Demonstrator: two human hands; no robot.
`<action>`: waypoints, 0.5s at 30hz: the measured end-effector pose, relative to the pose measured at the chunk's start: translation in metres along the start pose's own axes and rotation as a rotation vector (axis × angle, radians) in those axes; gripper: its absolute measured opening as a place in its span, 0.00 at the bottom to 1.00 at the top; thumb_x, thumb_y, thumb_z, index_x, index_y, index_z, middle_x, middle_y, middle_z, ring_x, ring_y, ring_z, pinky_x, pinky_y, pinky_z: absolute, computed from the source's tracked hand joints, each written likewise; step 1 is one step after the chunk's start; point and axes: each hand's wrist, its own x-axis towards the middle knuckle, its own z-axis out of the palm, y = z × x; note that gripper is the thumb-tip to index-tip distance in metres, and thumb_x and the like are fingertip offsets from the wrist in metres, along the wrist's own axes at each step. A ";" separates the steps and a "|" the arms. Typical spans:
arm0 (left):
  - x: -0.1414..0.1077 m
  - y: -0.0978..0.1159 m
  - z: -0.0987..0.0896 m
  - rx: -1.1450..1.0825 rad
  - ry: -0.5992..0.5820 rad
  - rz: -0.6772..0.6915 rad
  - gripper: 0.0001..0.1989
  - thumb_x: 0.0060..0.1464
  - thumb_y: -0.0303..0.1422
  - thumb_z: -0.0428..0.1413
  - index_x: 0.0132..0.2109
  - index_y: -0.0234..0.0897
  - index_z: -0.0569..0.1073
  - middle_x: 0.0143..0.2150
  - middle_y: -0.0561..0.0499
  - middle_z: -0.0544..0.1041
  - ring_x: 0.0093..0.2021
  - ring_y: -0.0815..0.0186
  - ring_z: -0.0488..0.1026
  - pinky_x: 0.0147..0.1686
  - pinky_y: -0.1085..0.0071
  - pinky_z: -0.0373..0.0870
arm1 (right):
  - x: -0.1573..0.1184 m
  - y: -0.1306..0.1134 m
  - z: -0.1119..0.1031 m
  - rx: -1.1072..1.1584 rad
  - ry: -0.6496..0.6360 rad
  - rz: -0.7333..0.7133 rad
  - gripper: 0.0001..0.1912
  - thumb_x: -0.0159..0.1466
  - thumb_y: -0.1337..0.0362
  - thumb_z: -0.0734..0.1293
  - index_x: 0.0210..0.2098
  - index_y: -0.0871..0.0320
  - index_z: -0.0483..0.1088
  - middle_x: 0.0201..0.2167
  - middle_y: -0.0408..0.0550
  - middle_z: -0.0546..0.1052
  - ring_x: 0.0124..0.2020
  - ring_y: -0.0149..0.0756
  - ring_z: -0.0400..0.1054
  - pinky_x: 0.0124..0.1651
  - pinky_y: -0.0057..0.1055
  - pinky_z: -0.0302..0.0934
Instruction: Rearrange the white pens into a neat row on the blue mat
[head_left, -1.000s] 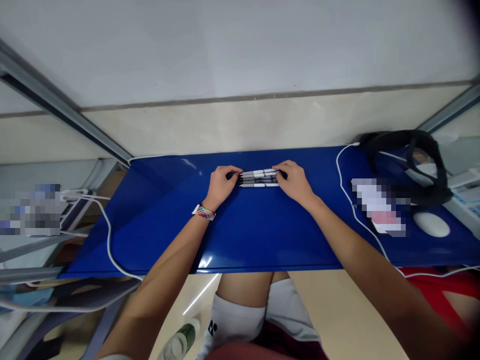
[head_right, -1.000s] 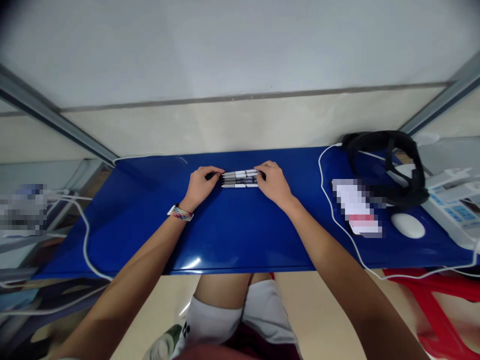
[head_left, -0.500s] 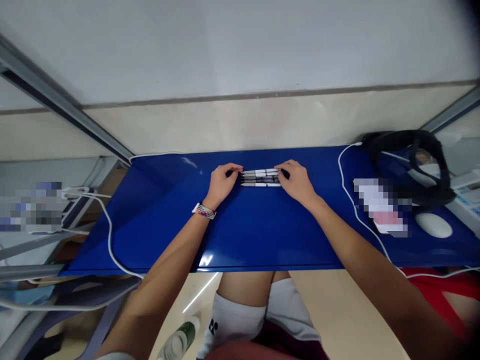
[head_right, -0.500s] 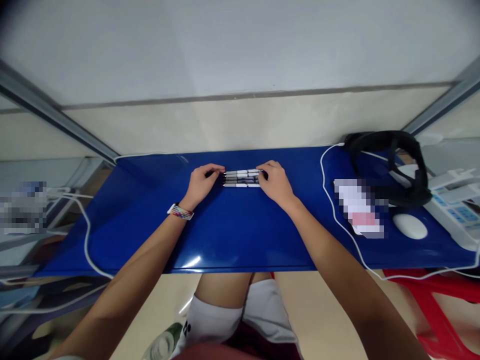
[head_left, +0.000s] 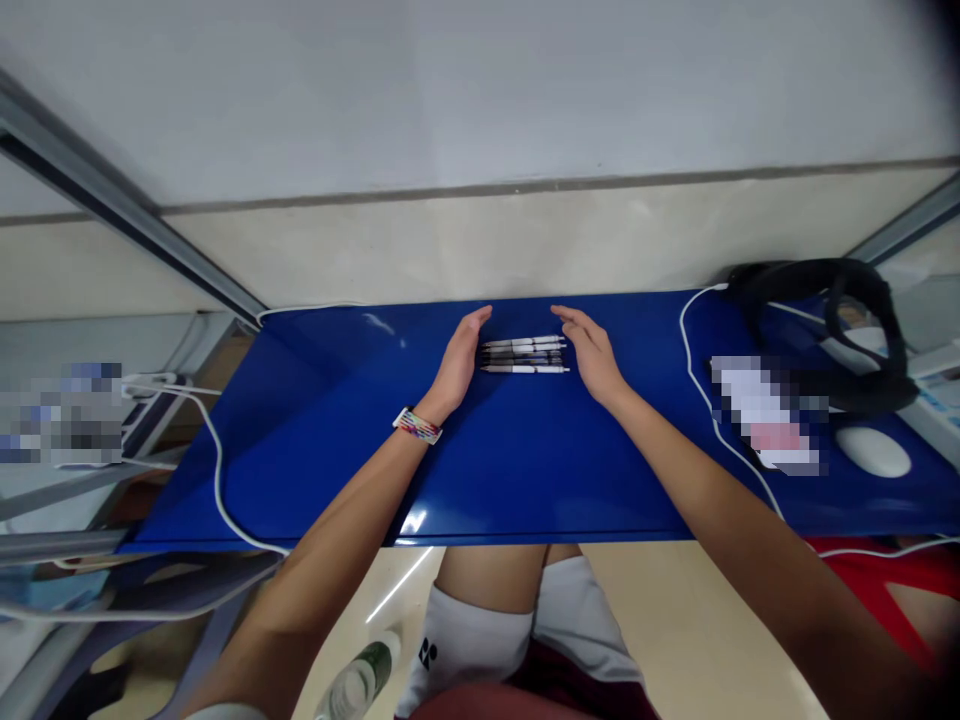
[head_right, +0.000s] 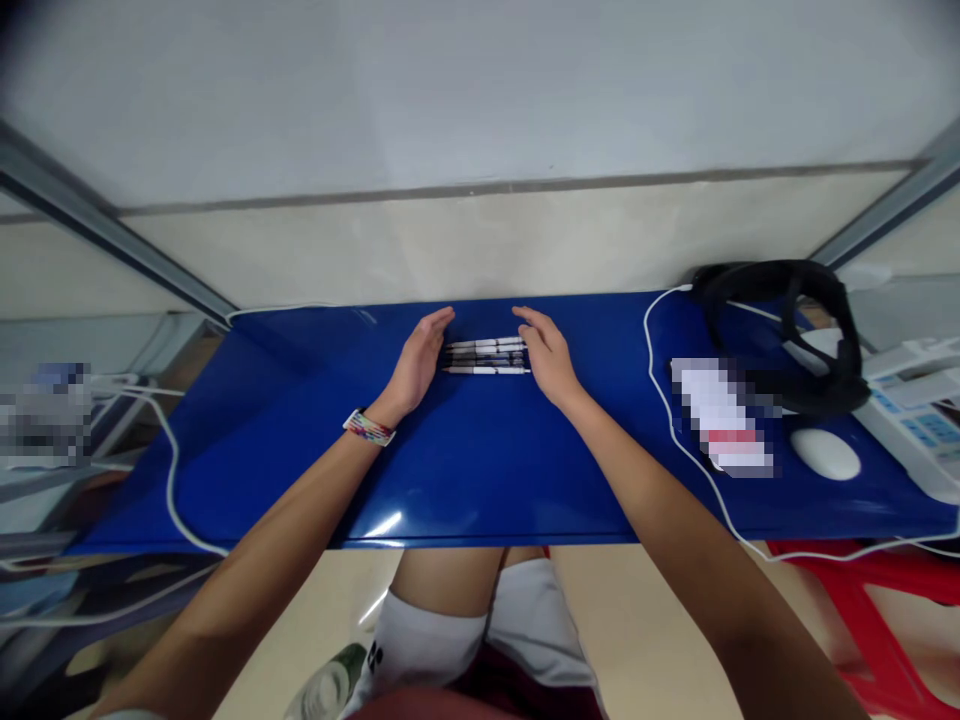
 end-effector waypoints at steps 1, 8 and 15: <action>0.001 -0.001 0.001 -0.057 -0.011 -0.023 0.30 0.73 0.60 0.48 0.64 0.47 0.78 0.76 0.47 0.73 0.81 0.52 0.62 0.82 0.49 0.51 | 0.001 0.003 0.002 0.036 0.006 0.013 0.21 0.74 0.52 0.65 0.61 0.47 0.80 0.68 0.48 0.79 0.74 0.50 0.68 0.80 0.53 0.55; -0.004 0.014 0.010 -0.063 -0.041 -0.024 0.30 0.73 0.59 0.45 0.54 0.46 0.83 0.69 0.47 0.79 0.80 0.51 0.63 0.81 0.47 0.56 | 0.002 0.022 0.014 0.115 -0.004 -0.001 0.24 0.78 0.47 0.59 0.64 0.45 0.78 0.73 0.46 0.75 0.80 0.48 0.61 0.82 0.56 0.51; -0.005 0.023 0.010 0.016 -0.033 -0.058 0.34 0.76 0.59 0.38 0.53 0.46 0.83 0.67 0.48 0.81 0.79 0.53 0.65 0.79 0.49 0.61 | -0.003 0.003 0.013 -0.065 -0.044 -0.005 0.27 0.81 0.44 0.55 0.66 0.46 0.77 0.74 0.51 0.73 0.80 0.47 0.61 0.79 0.55 0.57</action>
